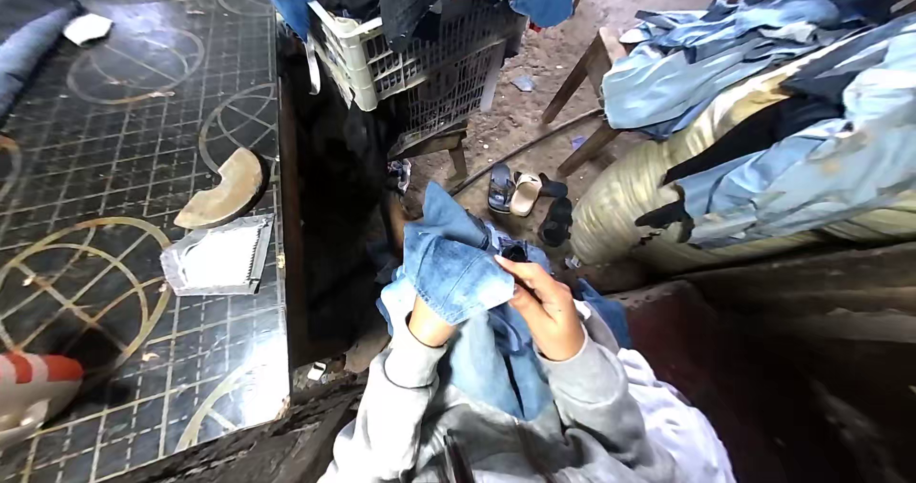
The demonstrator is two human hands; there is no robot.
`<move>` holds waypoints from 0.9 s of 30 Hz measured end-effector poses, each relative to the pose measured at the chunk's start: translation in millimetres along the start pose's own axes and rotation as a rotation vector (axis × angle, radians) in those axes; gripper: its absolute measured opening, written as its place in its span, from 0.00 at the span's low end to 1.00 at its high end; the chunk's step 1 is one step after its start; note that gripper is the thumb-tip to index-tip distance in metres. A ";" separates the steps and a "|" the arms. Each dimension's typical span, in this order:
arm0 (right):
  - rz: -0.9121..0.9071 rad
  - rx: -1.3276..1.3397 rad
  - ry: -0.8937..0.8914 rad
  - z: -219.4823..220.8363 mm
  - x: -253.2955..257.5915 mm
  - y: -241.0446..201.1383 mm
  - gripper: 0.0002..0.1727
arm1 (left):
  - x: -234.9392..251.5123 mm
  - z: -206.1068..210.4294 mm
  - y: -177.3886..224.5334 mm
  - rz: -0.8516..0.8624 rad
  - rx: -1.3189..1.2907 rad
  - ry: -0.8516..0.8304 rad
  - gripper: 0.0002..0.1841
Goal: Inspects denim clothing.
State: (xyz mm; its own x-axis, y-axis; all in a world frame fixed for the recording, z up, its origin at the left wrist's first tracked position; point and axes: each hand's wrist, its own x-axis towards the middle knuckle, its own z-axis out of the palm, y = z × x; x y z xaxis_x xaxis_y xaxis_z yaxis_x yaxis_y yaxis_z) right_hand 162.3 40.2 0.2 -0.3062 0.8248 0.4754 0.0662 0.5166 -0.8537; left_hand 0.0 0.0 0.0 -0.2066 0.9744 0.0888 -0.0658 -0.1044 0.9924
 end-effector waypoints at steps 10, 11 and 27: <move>-0.128 -0.320 -0.063 -5.4 -2.3 -8.1 0.25 | 3.3 -6.6 4.1 -0.257 -0.067 -0.001 0.00; -0.138 -0.358 -0.065 -6.6 -2.1 -7.0 0.25 | 4.5 -4.5 2.9 -0.281 -0.112 0.021 0.02; -0.256 -0.459 -0.222 -16.2 13.1 -13.1 0.27 | 1.6 -12.2 9.2 -0.426 -0.420 0.019 0.17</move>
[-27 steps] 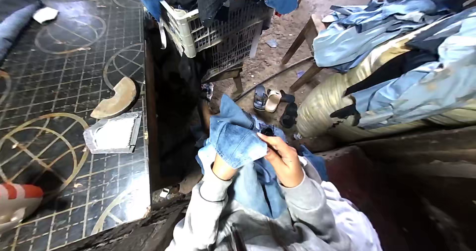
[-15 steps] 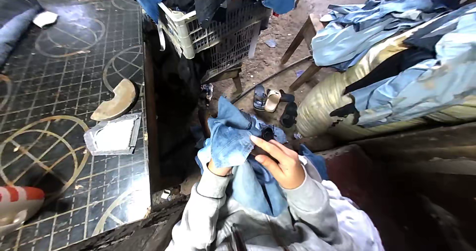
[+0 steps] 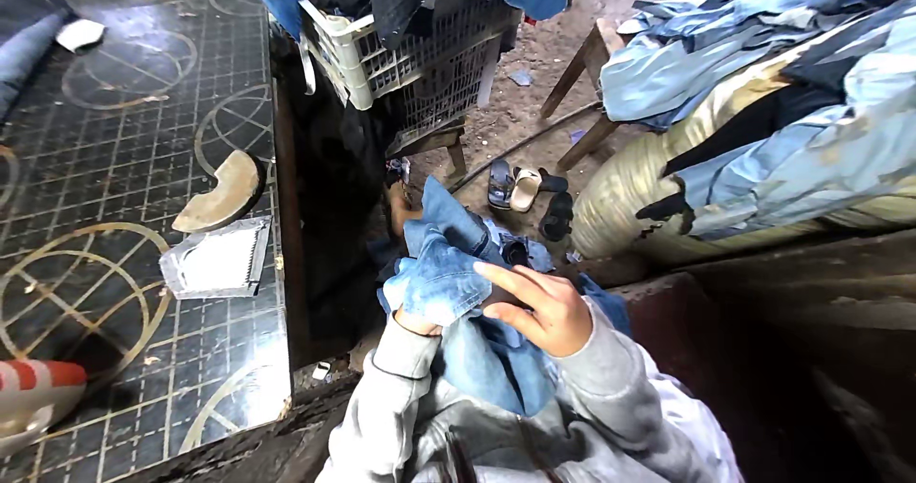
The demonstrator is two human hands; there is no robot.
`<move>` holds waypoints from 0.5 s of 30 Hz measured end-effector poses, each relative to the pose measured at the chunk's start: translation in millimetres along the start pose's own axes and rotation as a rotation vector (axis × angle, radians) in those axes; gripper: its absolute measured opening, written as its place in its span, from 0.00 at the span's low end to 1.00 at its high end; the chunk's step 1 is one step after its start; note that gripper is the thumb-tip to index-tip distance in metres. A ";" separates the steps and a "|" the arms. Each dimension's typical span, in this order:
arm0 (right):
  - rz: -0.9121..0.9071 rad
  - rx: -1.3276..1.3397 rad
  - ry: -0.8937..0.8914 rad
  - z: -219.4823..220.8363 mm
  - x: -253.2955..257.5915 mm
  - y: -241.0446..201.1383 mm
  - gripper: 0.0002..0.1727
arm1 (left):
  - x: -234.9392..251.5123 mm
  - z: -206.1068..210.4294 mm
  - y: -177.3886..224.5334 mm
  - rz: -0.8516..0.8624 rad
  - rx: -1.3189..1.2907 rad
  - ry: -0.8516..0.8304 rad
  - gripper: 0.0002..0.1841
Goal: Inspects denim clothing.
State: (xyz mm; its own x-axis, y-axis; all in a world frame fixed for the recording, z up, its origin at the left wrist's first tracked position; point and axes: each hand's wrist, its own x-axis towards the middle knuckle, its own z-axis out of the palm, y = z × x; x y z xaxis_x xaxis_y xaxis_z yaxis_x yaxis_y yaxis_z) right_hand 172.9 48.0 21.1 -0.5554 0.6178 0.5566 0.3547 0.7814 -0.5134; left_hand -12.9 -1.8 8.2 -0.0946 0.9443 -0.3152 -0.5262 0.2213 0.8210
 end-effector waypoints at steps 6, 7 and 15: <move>0.042 0.028 0.013 -0.2 -11.8 7.0 0.27 | 6.9 -21.6 -19.7 0.230 -0.124 -0.247 0.15; 0.046 0.026 0.014 0.2 -12.5 6.9 0.27 | 6.4 -20.3 -19.6 0.232 -0.108 -0.242 0.14; 0.254 0.763 -0.002 15.7 -4.0 -5.4 0.26 | 2.2 -16.4 -7.6 0.301 0.032 -0.230 0.12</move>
State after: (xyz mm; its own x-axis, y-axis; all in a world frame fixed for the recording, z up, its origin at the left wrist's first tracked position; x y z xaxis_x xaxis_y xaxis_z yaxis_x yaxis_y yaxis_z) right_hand 161.4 39.9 11.3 -0.5285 0.7677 0.3624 -0.1414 0.3413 -0.9292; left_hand -22.9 -5.4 -6.5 -0.0473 0.9974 0.0543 -0.4768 -0.0703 0.8762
